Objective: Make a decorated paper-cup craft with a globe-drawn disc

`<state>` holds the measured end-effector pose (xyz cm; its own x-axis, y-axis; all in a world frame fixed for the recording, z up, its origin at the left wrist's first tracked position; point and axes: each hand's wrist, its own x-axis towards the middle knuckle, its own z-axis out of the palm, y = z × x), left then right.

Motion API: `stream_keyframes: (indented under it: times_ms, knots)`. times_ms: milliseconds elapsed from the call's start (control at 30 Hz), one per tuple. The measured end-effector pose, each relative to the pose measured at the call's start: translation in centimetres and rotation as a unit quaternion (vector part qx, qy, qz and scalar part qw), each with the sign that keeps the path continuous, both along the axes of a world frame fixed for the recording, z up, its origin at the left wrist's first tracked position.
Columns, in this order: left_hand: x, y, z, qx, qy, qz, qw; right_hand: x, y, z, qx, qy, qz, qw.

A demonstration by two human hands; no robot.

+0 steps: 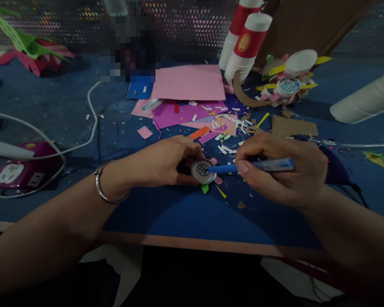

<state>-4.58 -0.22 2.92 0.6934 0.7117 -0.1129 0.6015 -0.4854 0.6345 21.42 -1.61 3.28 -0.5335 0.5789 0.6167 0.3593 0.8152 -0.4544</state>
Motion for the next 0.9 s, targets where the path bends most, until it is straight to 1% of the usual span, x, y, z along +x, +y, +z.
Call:
stream_keyframes:
  times_ms: [133,333,500,667,800,900]
  knots:
    - [0.04,-0.01,0.13,-0.002,0.000,0.000,1.000,0.01,-0.06,0.36,-0.011,-0.005,0.008,1.000]
    - [-0.05,0.08,0.01,-0.003,0.003,0.000,1.000,0.10,-0.32,0.64,-0.014,-0.016,0.000,1.000]
    - [-0.15,0.10,-0.15,-0.009,-0.008,-0.004,1.000,-0.15,-0.39,0.35,-0.007,0.012,-0.003,1.000]
    - [-0.03,0.00,-0.13,0.004,-0.006,-0.001,1.000,-0.54,-0.14,0.14,-0.004,0.018,0.030,0.999]
    - [-0.01,-0.09,0.05,0.010,-0.007,-0.004,1.000,-0.68,-0.06,0.24,-0.002,-0.010,0.029,1.000]
    - [0.01,-0.11,0.21,0.009,-0.001,-0.003,1.000,-0.69,0.01,0.32,0.003,-0.012,0.035,0.999]
